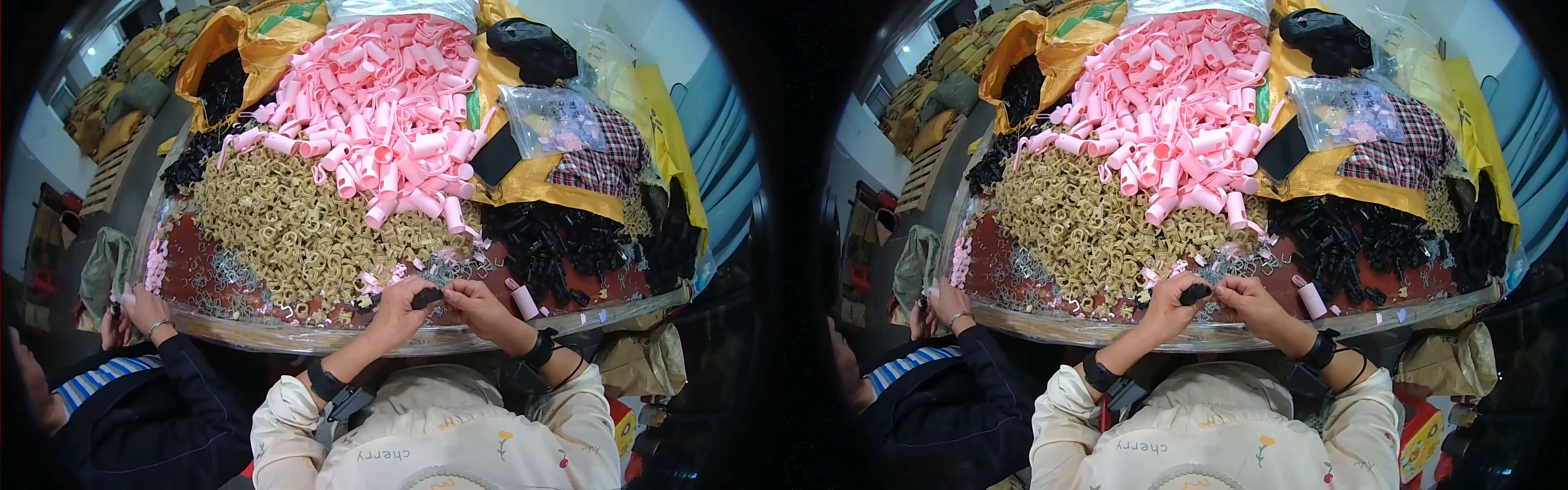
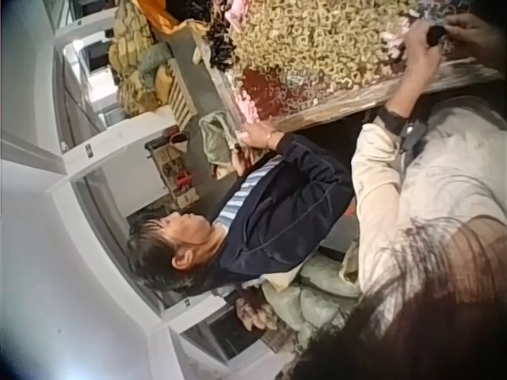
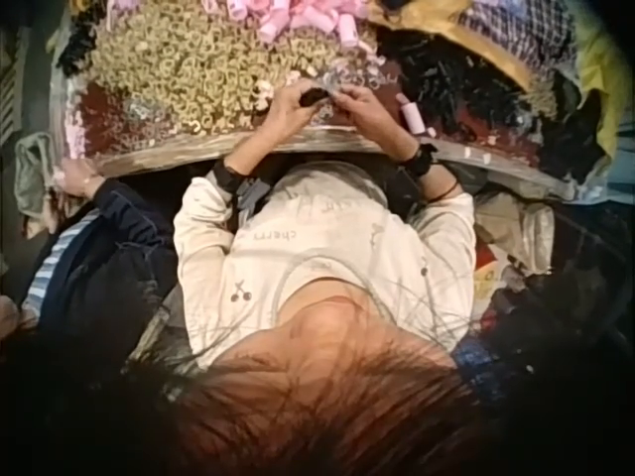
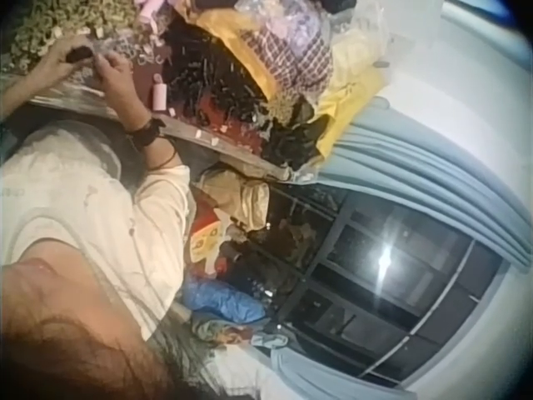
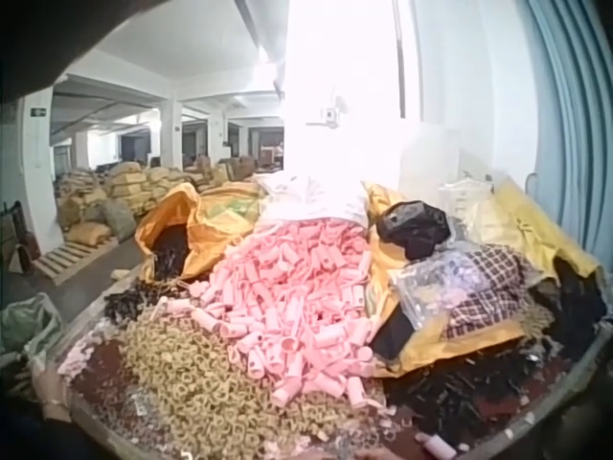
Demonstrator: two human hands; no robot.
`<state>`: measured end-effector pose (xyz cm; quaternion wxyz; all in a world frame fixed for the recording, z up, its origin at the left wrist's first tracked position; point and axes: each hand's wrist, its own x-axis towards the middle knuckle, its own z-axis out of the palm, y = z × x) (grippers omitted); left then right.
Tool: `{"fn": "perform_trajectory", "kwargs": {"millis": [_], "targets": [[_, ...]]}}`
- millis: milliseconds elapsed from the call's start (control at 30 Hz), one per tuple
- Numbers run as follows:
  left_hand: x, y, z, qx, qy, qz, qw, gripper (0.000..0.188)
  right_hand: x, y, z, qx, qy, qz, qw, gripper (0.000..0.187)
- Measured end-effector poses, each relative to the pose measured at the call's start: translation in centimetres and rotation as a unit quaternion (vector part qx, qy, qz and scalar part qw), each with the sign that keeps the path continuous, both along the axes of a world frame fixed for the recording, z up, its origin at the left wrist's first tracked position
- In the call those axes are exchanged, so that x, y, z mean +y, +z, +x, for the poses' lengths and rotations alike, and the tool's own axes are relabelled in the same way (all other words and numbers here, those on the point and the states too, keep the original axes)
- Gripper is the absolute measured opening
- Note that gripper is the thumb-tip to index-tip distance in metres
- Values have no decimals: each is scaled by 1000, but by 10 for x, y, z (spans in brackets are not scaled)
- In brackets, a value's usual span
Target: Assembling small decorative plastic parts at a manufacturing workstation.
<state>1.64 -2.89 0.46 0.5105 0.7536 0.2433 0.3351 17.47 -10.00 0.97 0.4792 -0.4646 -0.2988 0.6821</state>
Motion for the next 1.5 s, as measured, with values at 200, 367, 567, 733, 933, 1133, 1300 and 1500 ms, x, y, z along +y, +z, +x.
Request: {"fn": "perform_trajectory", "kwargs": {"millis": [200,367,567,733,933,1133,1300,1500], "targets": [[2,0,-3,6,-10,-45,999,11,0,5,-6,20,-16,0,1000,15],[2,-5,-4,15,-23,-48,998,11,-2,7,-4,-61,-11,23,998,14],[-1,5,-10,0,-77,-297,952,19,-1,17,-7,-264,-32,141,954,11],[3,24,-12,-178,-149,-555,799,30,2,33,-5,-445,-30,332,831,8],[1,14,-21,-216,-159,-573,774,34,8,53,-9,-489,-25,439,753,11],[1,12,-27,-242,-150,-577,765,31,12,64,-12,-576,9,472,667,12],[-5,18,-29,-227,-100,-588,770,29,15,65,-18,-593,35,499,631,13],[-9,15,-34,-154,-66,-549,819,30,15,68,-20,-610,98,467,632,14]]}}
